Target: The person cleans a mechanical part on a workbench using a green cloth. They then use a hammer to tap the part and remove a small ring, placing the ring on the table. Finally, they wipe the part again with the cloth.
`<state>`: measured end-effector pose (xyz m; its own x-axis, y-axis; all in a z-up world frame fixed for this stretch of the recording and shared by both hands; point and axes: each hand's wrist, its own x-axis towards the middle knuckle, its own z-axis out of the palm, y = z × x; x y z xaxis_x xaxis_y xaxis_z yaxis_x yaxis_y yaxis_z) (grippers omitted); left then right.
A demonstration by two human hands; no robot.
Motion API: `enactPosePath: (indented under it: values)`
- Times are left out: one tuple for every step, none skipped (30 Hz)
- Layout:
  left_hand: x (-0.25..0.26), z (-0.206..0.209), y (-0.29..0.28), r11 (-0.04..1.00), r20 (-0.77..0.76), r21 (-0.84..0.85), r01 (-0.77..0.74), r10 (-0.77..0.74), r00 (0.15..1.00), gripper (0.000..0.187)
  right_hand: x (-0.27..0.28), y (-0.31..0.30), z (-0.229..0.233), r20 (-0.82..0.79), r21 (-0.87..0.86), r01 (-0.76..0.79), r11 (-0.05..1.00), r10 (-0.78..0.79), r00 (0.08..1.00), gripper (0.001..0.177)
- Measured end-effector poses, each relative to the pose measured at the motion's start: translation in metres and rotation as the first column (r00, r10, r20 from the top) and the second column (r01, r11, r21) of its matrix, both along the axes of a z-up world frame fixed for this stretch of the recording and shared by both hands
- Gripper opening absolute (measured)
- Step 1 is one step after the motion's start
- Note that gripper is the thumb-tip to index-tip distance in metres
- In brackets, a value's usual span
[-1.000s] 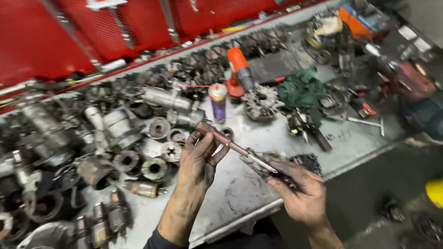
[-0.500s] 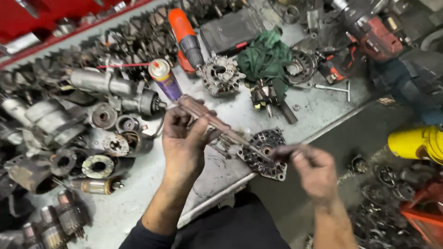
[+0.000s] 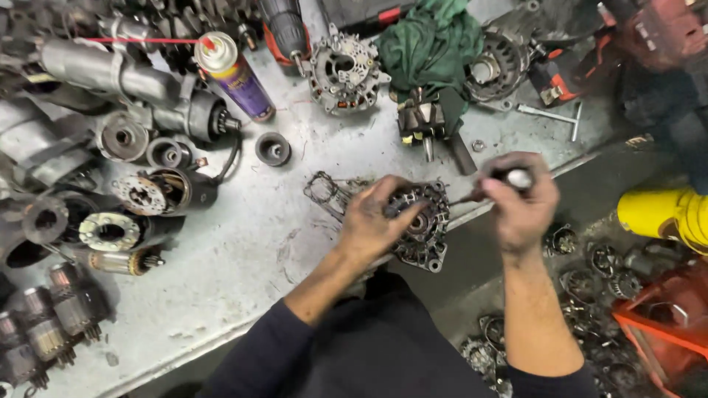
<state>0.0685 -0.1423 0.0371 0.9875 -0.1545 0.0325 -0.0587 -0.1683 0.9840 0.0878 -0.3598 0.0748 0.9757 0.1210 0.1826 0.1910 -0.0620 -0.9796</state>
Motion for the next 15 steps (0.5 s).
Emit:
enactPosePath:
  values:
    - [-0.004, -0.011, 0.008, 0.993, -0.019, 0.116, 0.010, -0.008, 1.000, 0.040, 0.000, -0.010, -0.013, -0.003, 0.184, 0.100, 0.978, -0.101, 0.995, 0.027]
    - [-0.009, -0.022, 0.016, 0.973, -0.040, 0.229, 0.024, -0.015, 0.999, 0.059, -0.001, -0.019, -0.025, -0.026, 0.359, 0.197, 0.912, -0.201, 0.979, 0.027]
    - [-0.017, -0.037, 0.019, 0.973, -0.050, 0.230, 0.026, -0.015, 0.999, 0.059, -0.003, -0.023, -0.032, -0.037, 0.357, 0.201, 0.912, -0.201, 0.979, 0.027]
    - [-0.025, -0.051, 0.022, 0.921, -0.056, 0.386, 0.058, -0.039, 0.998, 0.076, -0.004, -0.026, -0.038, -0.023, 0.454, 0.152, 0.878, -0.159, 0.987, 0.026]
    - [-0.033, -0.065, 0.025, 0.843, -0.064, 0.531, 0.089, -0.065, 0.996, 0.094, -0.005, -0.030, -0.045, -0.003, 0.545, 0.103, 0.832, -0.120, 0.993, 0.039]
    - [-0.038, -0.074, 0.024, 0.843, -0.072, 0.530, 0.094, -0.066, 0.995, 0.094, -0.007, -0.030, -0.048, -0.012, 0.544, 0.108, 0.832, -0.121, 0.993, 0.039]
    - [-0.043, -0.084, 0.024, 0.819, -0.086, 0.568, 0.081, -0.039, 0.996, 0.097, -0.009, -0.031, -0.050, -0.084, 0.563, 0.145, 0.814, -0.117, 0.989, 0.043]
    - [-0.049, -0.093, 0.024, 0.793, -0.098, 0.606, 0.070, -0.013, 0.995, 0.100, -0.011, -0.031, -0.053, -0.156, 0.579, 0.183, 0.794, -0.112, 0.981, 0.048]
    - [-0.050, -0.094, 0.023, 0.793, -0.103, 0.604, 0.074, -0.014, 0.995, 0.100, -0.011, -0.030, -0.052, -0.162, 0.577, 0.188, 0.795, -0.114, 0.980, 0.048]
    - [-0.050, -0.094, 0.023, 0.781, -0.125, 0.620, 0.075, 0.004, 0.992, 0.099, -0.012, -0.029, -0.050, -0.161, 0.576, 0.170, 0.799, -0.093, 0.982, 0.048]
    - [-0.050, -0.094, 0.022, 0.769, -0.143, 0.636, 0.073, 0.024, 0.989, 0.098, -0.011, -0.028, -0.048, -0.157, 0.576, 0.150, 0.804, -0.071, 0.985, 0.048]
    - [-0.049, -0.090, 0.022, 0.770, -0.145, 0.634, 0.075, 0.023, 0.989, 0.098, -0.012, -0.026, -0.046, -0.159, 0.573, 0.152, 0.805, -0.072, 0.985, 0.048]
    - [-0.046, -0.086, 0.022, 0.760, -0.169, 0.642, 0.098, 0.016, 0.985, 0.099, -0.010, -0.023, -0.045, -0.127, 0.524, 0.134, 0.841, -0.078, 0.989, 0.045]
    - [-0.044, -0.082, 0.023, 0.750, -0.193, 0.650, 0.122, 0.009, 0.981, 0.099, -0.009, -0.020, -0.043, -0.094, 0.473, 0.117, 0.873, -0.083, 0.992, 0.042]
    - [-0.044, -0.084, 0.022, 0.751, -0.192, 0.649, 0.119, 0.010, 0.981, 0.099, -0.009, -0.022, -0.044, -0.092, 0.471, 0.115, 0.874, -0.081, 0.992, 0.042]
